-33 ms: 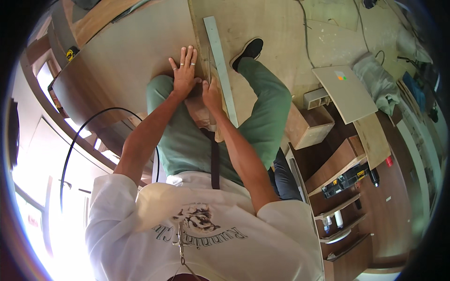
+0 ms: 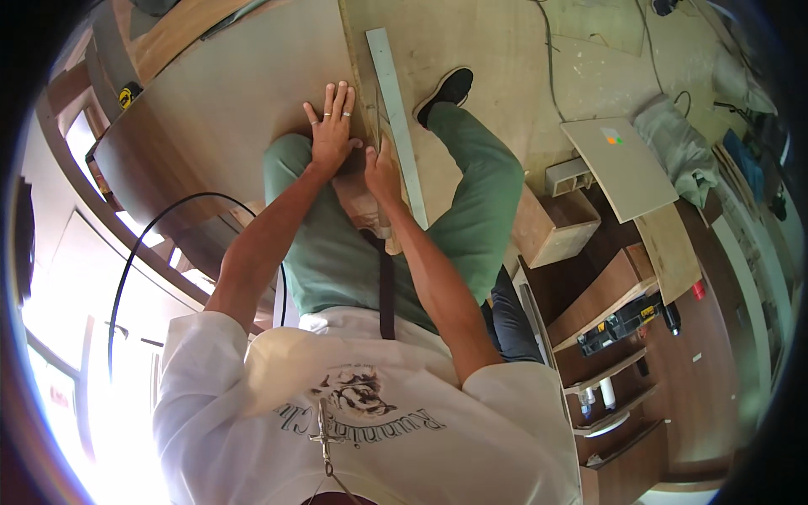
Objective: The person sands the edge of a curved wooden panel with a sanding block, then positions the panel into a wooden frame and marks it with a pencil.
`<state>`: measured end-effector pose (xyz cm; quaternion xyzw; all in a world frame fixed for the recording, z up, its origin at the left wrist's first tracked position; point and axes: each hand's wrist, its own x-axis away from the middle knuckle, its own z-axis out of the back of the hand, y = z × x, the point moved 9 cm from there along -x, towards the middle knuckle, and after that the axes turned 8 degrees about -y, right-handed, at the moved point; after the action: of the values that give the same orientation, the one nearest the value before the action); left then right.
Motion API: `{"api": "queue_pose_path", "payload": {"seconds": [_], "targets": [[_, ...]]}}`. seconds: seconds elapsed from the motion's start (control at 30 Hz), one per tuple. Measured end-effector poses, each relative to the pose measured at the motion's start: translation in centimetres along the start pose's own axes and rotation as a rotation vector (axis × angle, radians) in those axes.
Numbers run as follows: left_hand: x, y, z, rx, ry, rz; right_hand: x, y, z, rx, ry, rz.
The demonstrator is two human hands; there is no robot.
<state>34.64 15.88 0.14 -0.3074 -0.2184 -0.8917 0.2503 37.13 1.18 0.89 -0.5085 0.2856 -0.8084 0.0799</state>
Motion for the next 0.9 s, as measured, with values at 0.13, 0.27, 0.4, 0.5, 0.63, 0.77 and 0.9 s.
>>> {"api": "queue_pose_path", "payload": {"seconds": [0.13,0.27,0.4,0.5,0.63,0.77,0.9], "targets": [[0.0,-0.7,0.1,0.035,-0.013,0.009,3.0,-1.1,-0.7,0.123,-0.175,-0.125],[-0.1,-0.7,0.0,0.048,-0.018,0.006,3.3,-1.8,-1.8,0.19,-0.209,-0.05],[0.1,-1.1,-0.1,0.071,-0.018,0.015,2.7,-0.5,-3.0,0.202,-0.192,-0.035],[-1.2,1.1,0.9,0.072,0.005,-0.041,0.5,3.5,-3.2,0.102,-0.197,-0.177],[0.2,-1.2,-0.1,0.098,0.014,0.003,1.6,0.3,-3.1,0.193,-0.224,-0.193],[-0.8,-0.4,0.7,0.066,-0.003,-0.005,2.5,1.4,-3.2,0.236,-0.187,-0.085],[-0.6,0.2,0.6,0.082,0.013,-0.018,1.3,1.9,-2.5,0.179,-0.163,-0.092]]}}
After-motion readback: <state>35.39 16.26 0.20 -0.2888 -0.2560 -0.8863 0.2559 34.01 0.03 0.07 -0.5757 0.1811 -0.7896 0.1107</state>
